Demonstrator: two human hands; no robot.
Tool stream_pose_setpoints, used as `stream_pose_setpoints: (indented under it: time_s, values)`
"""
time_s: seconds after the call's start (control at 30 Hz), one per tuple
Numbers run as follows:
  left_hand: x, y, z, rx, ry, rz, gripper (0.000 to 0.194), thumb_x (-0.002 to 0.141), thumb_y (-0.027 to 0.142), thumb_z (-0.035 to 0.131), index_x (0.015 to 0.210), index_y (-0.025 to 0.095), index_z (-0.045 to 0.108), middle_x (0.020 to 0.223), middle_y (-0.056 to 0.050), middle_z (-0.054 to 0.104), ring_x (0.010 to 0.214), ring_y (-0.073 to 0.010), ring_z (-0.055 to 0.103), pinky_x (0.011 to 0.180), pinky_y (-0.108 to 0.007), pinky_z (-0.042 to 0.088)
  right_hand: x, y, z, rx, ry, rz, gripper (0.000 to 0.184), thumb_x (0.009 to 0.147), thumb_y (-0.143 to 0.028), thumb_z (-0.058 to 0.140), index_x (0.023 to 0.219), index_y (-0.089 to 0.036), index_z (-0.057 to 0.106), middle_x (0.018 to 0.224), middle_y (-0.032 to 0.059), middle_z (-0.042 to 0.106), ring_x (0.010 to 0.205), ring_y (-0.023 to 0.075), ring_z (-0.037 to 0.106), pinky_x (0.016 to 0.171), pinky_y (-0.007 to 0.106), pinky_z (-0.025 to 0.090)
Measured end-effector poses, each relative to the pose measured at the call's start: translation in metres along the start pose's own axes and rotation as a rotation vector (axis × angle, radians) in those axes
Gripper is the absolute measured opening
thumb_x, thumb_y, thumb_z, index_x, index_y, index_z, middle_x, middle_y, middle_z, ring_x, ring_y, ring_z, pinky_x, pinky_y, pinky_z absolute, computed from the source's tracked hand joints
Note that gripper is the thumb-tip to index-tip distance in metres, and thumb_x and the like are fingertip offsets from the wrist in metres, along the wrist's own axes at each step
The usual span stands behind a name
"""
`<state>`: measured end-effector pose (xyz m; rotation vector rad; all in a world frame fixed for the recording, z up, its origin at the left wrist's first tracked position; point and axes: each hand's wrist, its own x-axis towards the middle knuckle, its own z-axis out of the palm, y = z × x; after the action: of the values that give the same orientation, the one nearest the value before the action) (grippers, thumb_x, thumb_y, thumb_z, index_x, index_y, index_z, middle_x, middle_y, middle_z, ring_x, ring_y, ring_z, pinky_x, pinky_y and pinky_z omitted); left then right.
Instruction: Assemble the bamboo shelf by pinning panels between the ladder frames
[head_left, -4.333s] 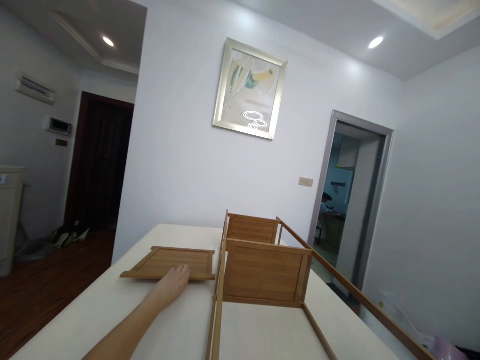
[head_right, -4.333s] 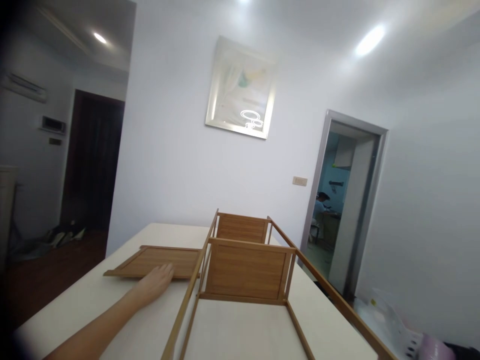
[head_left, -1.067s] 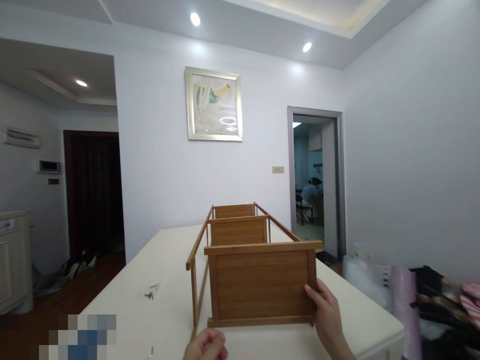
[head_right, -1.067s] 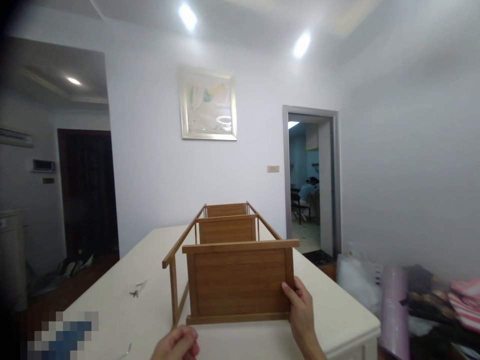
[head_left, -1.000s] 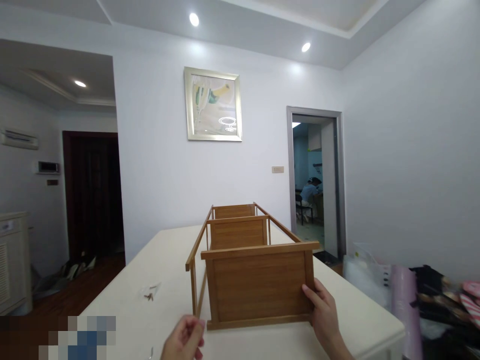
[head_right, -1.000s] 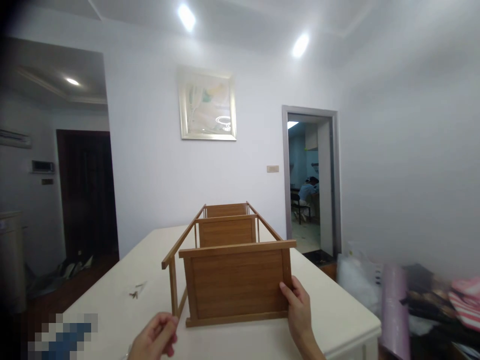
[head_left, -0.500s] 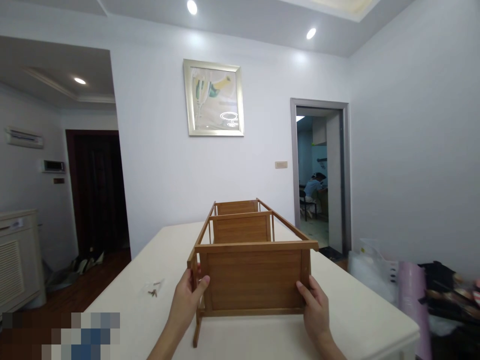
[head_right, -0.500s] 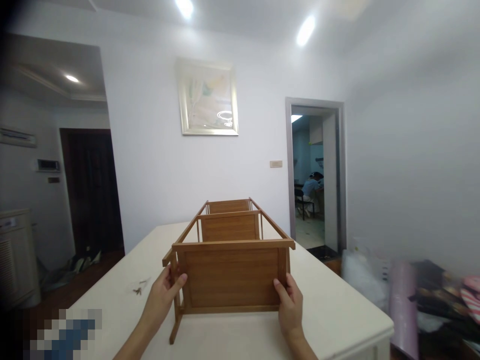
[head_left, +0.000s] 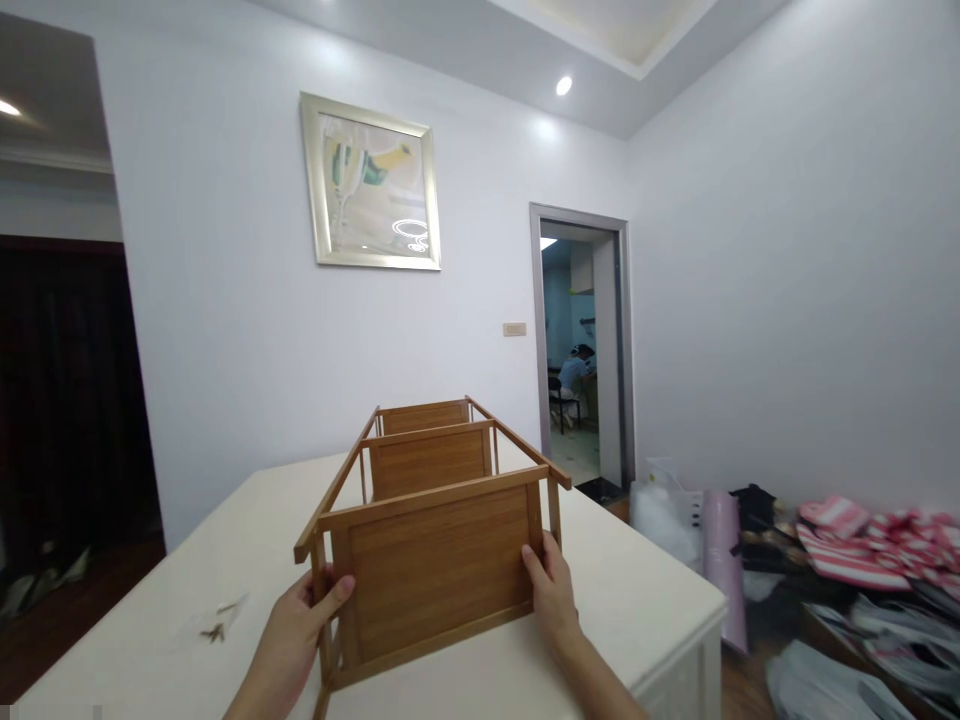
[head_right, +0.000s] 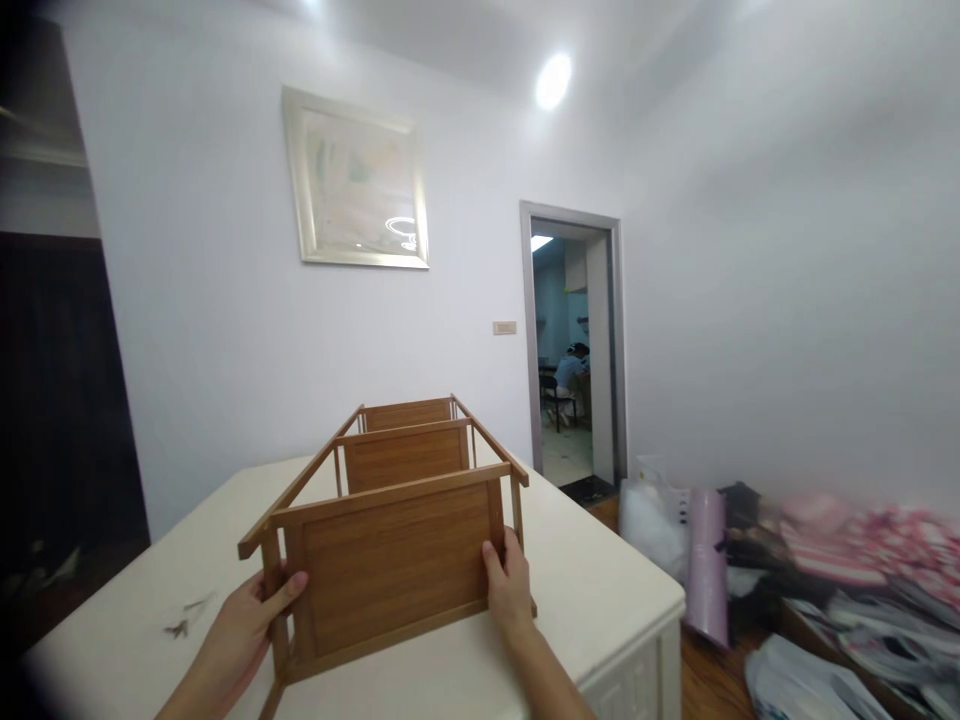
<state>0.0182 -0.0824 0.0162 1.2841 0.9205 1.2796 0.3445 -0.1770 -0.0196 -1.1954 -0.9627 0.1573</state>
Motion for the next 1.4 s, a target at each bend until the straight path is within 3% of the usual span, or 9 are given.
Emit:
stream_pose_setpoints:
  time_s: [0.27, 0.57, 0.8, 0.97, 1.07, 1.27, 1.4]
  values:
    - [-0.002, -0.01, 0.005, -0.016, 0.131, 0.046, 0.051, 0.057, 0.051, 0.084, 0.094, 0.021, 0.064, 0.098, -0.001, 0.072, 0.101, -0.0278, 0.064, 0.091, -0.036, 0.052, -0.006, -0.002, 0.0, -0.111, 0.008, -0.032, 0.041, 0.086, -0.05, 0.053, 0.112, -0.019, 0.062, 0.107, 0.0099, 0.072, 0.098, 0.0277, 0.066, 0.087, 0.04, 0.052]
    - [-0.009, -0.013, 0.004, -0.08, 0.081, 0.003, 0.051, 0.057, 0.041, 0.085, 0.099, 0.024, 0.062, 0.106, 0.0, 0.072, 0.106, -0.0273, 0.065, 0.09, -0.035, 0.054, -0.016, -0.002, -0.001, -0.337, 0.125, -0.089, 0.049, 0.089, -0.051, 0.048, 0.121, -0.015, 0.06, 0.114, 0.0164, 0.068, 0.104, 0.0342, 0.064, 0.089, 0.048, 0.05]
    - [-0.014, -0.014, 0.004, -0.083, -0.009, 0.025, 0.056, 0.058, 0.034, 0.087, 0.105, 0.021, 0.06, 0.103, -0.003, 0.073, 0.102, -0.0249, 0.067, 0.092, -0.034, 0.053, -0.017, -0.015, -0.005, -0.453, 0.177, -0.192, 0.044, 0.089, -0.049, 0.048, 0.114, -0.015, 0.06, 0.099, 0.0137, 0.06, 0.091, 0.0292, 0.057, 0.082, 0.044, 0.048]
    - [-0.016, -0.01, 0.01, -0.115, 0.007, 0.047, 0.056, 0.055, 0.034, 0.087, 0.103, 0.018, 0.062, 0.099, -0.004, 0.073, 0.097, -0.0243, 0.068, 0.087, -0.033, 0.054, -0.011, -0.017, -0.01, -0.449, 0.247, -0.23, 0.045, 0.086, -0.055, 0.051, 0.102, -0.016, 0.066, 0.098, 0.0128, 0.049, 0.099, 0.032, 0.046, 0.091, 0.052, 0.039]
    - [-0.016, -0.008, 0.012, -0.138, 0.013, 0.057, 0.056, 0.052, 0.035, 0.088, 0.099, 0.018, 0.063, 0.096, -0.005, 0.074, 0.093, -0.0244, 0.068, 0.084, -0.033, 0.055, -0.006, -0.012, -0.011, -0.393, 0.2, -0.22, 0.043, 0.087, -0.056, 0.05, 0.101, -0.018, 0.065, 0.109, 0.014, 0.052, 0.107, 0.0322, 0.047, 0.095, 0.051, 0.038]
    - [-0.018, -0.007, 0.013, -0.127, -0.001, 0.073, 0.055, 0.054, 0.037, 0.087, 0.099, 0.017, 0.063, 0.099, -0.006, 0.073, 0.098, -0.0253, 0.066, 0.087, -0.033, 0.053, -0.005, -0.004, -0.012, -0.316, 0.09, -0.173, 0.042, 0.09, -0.054, 0.047, 0.108, -0.018, 0.058, 0.11, 0.0134, 0.06, 0.106, 0.029, 0.054, 0.095, 0.046, 0.041]
    - [-0.018, -0.007, 0.009, -0.141, -0.052, 0.061, 0.054, 0.056, 0.038, 0.087, 0.099, 0.016, 0.063, 0.096, -0.006, 0.072, 0.098, -0.0257, 0.066, 0.088, -0.035, 0.052, -0.005, -0.004, -0.012, -0.304, 0.069, -0.15, 0.041, 0.09, -0.055, 0.046, 0.099, -0.018, 0.06, 0.111, 0.0141, 0.058, 0.11, 0.0302, 0.052, 0.098, 0.047, 0.038]
